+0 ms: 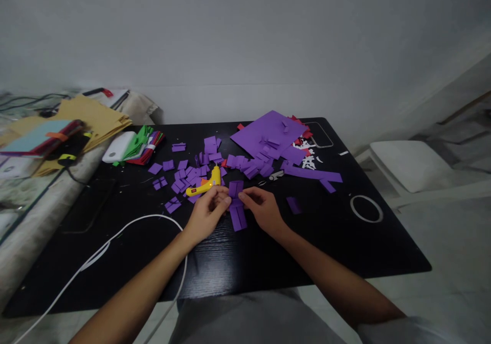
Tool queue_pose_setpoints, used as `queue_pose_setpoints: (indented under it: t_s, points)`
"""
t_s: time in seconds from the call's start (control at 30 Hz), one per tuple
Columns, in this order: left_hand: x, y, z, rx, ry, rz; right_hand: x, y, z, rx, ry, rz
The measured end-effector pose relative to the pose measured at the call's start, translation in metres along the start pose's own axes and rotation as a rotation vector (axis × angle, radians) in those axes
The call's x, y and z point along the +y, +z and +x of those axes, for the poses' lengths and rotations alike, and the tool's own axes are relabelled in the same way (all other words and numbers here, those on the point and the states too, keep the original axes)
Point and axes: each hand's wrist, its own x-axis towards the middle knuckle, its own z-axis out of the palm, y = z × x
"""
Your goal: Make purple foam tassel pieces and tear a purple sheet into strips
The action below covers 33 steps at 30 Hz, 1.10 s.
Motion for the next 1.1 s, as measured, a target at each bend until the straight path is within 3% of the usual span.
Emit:
queue_pose_setpoints:
  t_s: [0.37, 0.63, 1.1]
  points:
    - [0.0015, 0.0, 0.0007, 0.025, 0.041, 0.045, -0.002, -0.0005, -0.0015, -0.047, 0.046, 0.203]
    - [0.0018, 0.001, 0.0036, 0.08, 0.107, 0.023, -0.0024, -0.0032, 0.0013, -0.155, 0.224, 0.455]
    - [0.0002, -0.002, 0.0046, 0.098, 0.026, 0.075, -0.0032, -0.0033, 0.0007, -0.102, 0.157, 0.314]
